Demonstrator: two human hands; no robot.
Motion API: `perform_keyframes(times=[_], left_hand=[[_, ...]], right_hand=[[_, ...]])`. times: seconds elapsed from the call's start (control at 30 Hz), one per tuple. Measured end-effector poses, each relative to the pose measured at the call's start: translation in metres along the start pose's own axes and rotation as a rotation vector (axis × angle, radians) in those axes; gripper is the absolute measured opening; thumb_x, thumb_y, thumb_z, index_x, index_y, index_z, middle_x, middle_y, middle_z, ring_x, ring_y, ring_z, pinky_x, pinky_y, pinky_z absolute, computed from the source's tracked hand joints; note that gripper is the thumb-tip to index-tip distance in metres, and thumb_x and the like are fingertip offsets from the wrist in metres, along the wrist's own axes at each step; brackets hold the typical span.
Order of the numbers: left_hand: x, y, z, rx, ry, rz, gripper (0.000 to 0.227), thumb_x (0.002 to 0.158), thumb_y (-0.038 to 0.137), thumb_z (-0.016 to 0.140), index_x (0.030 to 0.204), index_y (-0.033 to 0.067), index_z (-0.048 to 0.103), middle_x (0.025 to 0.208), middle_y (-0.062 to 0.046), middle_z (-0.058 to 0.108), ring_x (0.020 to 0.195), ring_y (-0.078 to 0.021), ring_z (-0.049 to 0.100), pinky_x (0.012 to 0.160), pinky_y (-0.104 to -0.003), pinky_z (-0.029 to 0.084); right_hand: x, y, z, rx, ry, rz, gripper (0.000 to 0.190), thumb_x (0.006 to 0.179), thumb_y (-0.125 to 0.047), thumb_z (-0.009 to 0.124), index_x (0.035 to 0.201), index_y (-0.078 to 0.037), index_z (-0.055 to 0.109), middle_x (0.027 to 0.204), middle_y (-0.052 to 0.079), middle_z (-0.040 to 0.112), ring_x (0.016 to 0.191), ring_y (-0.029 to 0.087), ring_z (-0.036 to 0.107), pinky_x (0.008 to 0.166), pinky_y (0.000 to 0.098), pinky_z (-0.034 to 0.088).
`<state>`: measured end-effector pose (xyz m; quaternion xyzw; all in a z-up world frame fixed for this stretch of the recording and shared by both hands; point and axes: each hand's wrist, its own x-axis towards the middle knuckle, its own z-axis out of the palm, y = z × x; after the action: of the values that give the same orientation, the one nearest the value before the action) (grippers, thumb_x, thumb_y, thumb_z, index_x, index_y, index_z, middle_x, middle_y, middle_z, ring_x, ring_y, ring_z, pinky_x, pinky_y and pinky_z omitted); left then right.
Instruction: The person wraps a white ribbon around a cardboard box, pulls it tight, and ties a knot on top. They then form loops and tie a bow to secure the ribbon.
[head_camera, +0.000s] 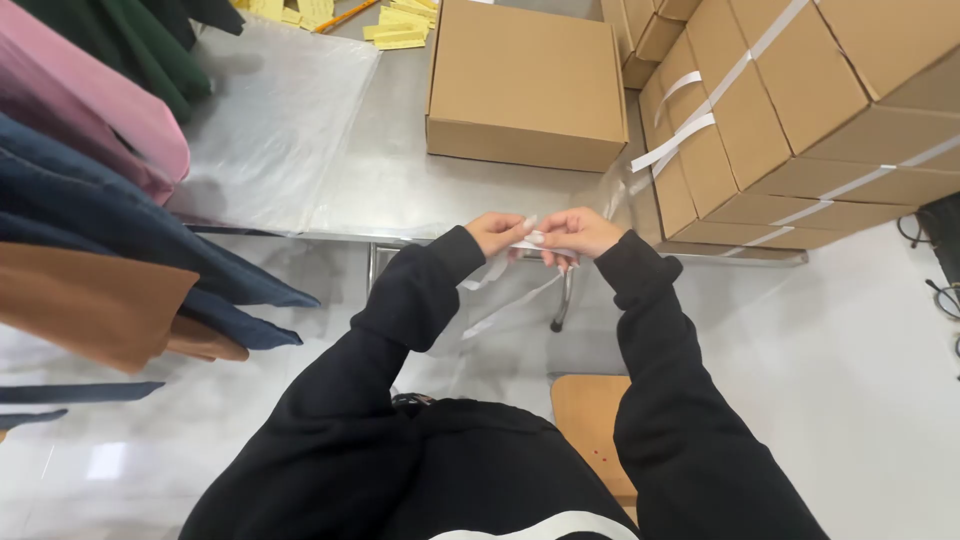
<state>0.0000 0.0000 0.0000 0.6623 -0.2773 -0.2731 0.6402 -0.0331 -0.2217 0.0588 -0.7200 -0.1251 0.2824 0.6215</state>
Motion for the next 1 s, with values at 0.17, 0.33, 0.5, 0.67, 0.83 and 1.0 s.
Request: perform_keyframes(times=[0.17,0.33,0.5,0.67,0.83,1.0], left_hand=[[-0.030,-0.016,-0.018,-0.128,0.135,0.087,0.031,0.103,0.031,0.062,0.080,0.0117,0.068,0.061,-0.005,0.065,0.057,-0.0112,0.055,0.063,-0.023,0.048],[-0.049,-0.032,-0.046,0.096,0.294,-0.077,0.040,0.103,0.038,0.062,0.071,0.0148,0.066,0.059,-0.002,0.067,0.059,-0.0106,0.050,0.064,-0.021,0.043],[-0.019,-0.058,-0.024,0.577,0.380,-0.219,0.042,0.104,0.045,0.057,0.129,0.0121,0.064,0.129,-0.018,0.066,0.126,-0.0322,0.061,0.108,-0.046,0.047],[-0.003,-0.010,0.023,0.056,0.071,0.054,0.031,0.102,0.043,0.062,0.113,0.0152,0.070,0.099,-0.006,0.075,0.101,-0.0150,0.065,0.096,-0.033,0.049],[-0.006,-0.026,0.004,-0.057,0.042,0.050,0.017,0.094,0.035,0.076,0.093,0.0179,0.073,0.081,0.004,0.075,0.080,-0.0029,0.063,0.084,-0.021,0.051],[-0.034,-0.047,-0.033,0.091,0.196,0.012,0.020,0.093,0.033,0.077,0.090,0.0140,0.072,0.080,0.000,0.073,0.078,-0.0078,0.062,0.082,-0.024,0.052]], right_hand=[[-0.022,0.013,-0.025,-0.016,0.041,0.013,0.015,0.093,-0.014,0.069,0.096,0.000,0.071,0.062,0.016,0.069,0.043,0.016,0.063,0.036,0.0201,0.043],[-0.040,0.012,-0.044,-0.023,0.117,0.039,0.017,0.094,-0.015,0.070,0.096,0.002,0.071,0.062,0.016,0.067,0.043,0.014,0.061,0.035,0.0191,0.041],[-0.034,0.016,-0.028,-0.021,0.078,0.026,0.017,0.094,-0.015,0.070,0.098,0.001,0.071,0.063,0.016,0.068,0.042,0.014,0.062,0.034,0.0190,0.040],[-0.030,0.011,-0.012,-0.010,0.056,0.035,0.017,0.092,-0.016,0.072,0.097,0.001,0.072,0.063,0.017,0.069,0.042,0.015,0.064,0.033,0.0189,0.041],[-0.048,0.016,-0.025,-0.013,0.102,0.045,0.021,0.092,-0.017,0.072,0.101,0.002,0.072,0.066,0.017,0.070,0.044,0.014,0.062,0.035,0.0177,0.041],[-0.064,0.025,-0.044,-0.015,0.158,0.038,0.022,0.091,-0.015,0.073,0.102,0.003,0.072,0.068,0.019,0.071,0.044,0.015,0.063,0.036,0.0187,0.041]])
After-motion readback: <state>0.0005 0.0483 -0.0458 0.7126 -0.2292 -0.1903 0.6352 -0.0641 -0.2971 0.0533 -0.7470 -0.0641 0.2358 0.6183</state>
